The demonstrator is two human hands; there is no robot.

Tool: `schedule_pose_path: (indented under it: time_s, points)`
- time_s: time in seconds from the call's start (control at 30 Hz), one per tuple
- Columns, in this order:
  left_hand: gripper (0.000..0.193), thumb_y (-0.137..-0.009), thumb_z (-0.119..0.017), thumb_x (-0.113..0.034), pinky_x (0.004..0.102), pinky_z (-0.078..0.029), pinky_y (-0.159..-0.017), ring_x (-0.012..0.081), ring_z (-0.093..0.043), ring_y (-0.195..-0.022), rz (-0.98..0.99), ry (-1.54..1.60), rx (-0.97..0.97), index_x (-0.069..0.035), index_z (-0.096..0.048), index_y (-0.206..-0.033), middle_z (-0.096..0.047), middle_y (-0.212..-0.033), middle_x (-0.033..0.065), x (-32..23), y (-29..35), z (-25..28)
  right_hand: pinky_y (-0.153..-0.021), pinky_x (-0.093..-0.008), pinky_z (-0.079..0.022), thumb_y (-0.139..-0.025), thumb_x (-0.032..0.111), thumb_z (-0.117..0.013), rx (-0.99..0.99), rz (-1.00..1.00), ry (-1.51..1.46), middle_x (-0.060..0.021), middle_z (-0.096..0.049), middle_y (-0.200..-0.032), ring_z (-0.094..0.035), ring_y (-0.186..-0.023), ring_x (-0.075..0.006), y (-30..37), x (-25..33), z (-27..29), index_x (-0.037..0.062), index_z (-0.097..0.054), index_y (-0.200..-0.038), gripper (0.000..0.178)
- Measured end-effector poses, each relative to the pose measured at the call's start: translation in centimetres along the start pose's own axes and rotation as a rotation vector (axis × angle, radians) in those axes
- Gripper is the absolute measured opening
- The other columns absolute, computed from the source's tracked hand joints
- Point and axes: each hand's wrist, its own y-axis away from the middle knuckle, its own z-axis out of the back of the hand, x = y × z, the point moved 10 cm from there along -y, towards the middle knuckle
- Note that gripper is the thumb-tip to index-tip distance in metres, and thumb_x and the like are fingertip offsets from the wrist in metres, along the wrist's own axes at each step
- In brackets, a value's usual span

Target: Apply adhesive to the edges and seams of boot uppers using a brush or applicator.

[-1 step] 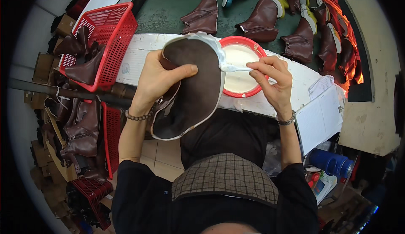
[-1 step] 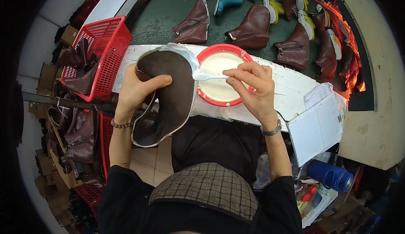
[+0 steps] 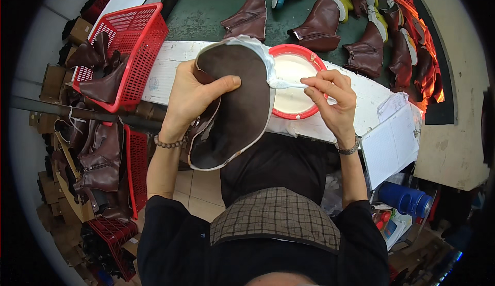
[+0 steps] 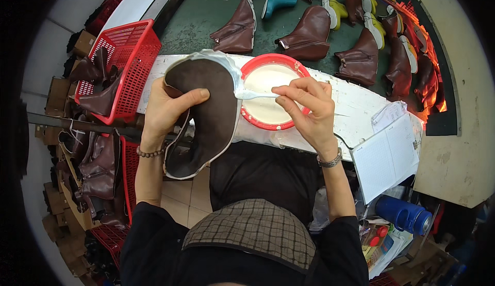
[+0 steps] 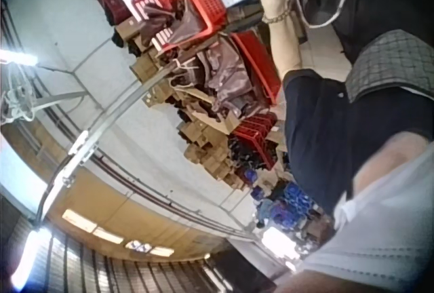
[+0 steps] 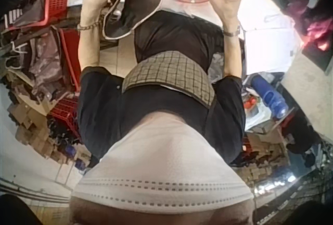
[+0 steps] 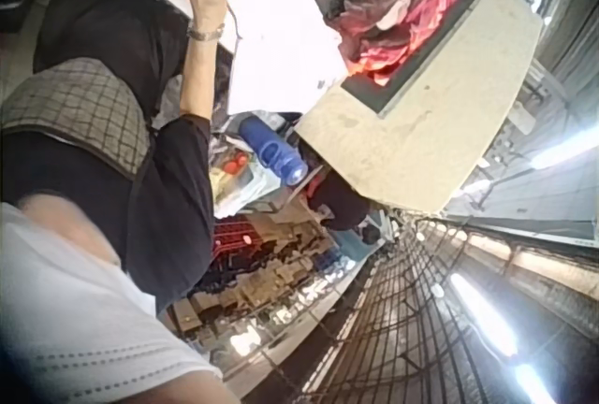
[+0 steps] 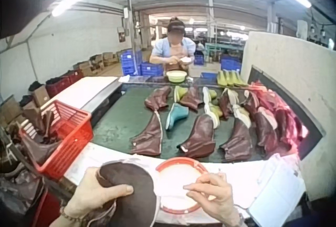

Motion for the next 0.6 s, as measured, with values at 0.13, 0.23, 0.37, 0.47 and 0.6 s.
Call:
schedule_pose_path:
  time_s: [0.13,0.23,0.37,0.47,0.6]
  points:
    - [0.028,-0.084,-0.079,0.0,0.029,-0.059,-0.078,0.0148,-0.072,-0.086,-0.156,0.048,-0.142,0.006,-0.073,-0.11,-0.077,-0.1,0.0102,-1.0,-0.2,1.0,-0.085,-0.0306,-0.034,-0.081,0.011,-0.084,-0.041,-0.017,-0.014,0.0022,-0.067,-0.089,-0.059,-0.085,-0.0121,1.1,0.4,-0.2,0.0155,-0.082,-0.103,0.023]
    - [0.028,-0.084,-0.079,-0.001,0.0285,-0.058,-0.079,0.0148,-0.072,-0.087,-0.185,0.021,-0.2,0.006,-0.073,-0.11,-0.077,-0.1,0.0104,-1.4,-0.5,1.5,-0.087,-0.0312,-0.034,-0.081,0.012,-0.084,-0.02,-0.051,-0.034,0.0021,-0.067,-0.09,-0.059,-0.085,-0.0121,1.9,0.1,-0.7,0.0159,-0.082,-0.103,0.023]
    - [0.03,-0.084,-0.079,-0.005,0.0295,-0.057,-0.081,0.0151,-0.072,-0.088,-0.265,-0.128,-0.31,0.006,-0.072,-0.111,-0.077,-0.1,0.0106,-0.5,-1.8,3.2,-0.083,-0.0318,-0.039,-0.08,0.012,-0.084,0.038,-0.02,0.036,0.0014,-0.068,-0.09,-0.061,-0.082,-0.0136,2.1,0.3,-1.3,0.0155,-0.082,-0.104,0.024]
    - [0.041,-0.083,-0.081,-0.01,0.0344,-0.056,-0.087,0.0188,-0.073,-0.096,-0.304,-0.337,-0.383,0.006,-0.069,-0.119,-0.077,-0.105,0.0133,1.3,-3.7,5.8,-0.074,-0.0338,-0.046,-0.081,0.013,-0.083,0.0,-0.22,0.05,-0.0006,-0.069,-0.09,-0.065,-0.079,-0.0179,2.3,-3.1,0.4,0.0141,-0.081,-0.102,0.021]
    - [0.081,-0.079,-0.087,-0.021,0.0387,-0.052,-0.098,0.0271,-0.069,-0.113,-0.264,-0.552,-0.432,0.005,-0.049,-0.146,-0.07,-0.126,0.0203,5.5,-4.2,9.1,-0.066,-0.0377,-0.051,-0.085,0.018,-0.078,0.111,-0.273,0.517,-0.003,-0.069,-0.087,-0.067,-0.078,-0.0242,2.6,-5.1,1.9,0.0115,-0.08,-0.094,0.011]
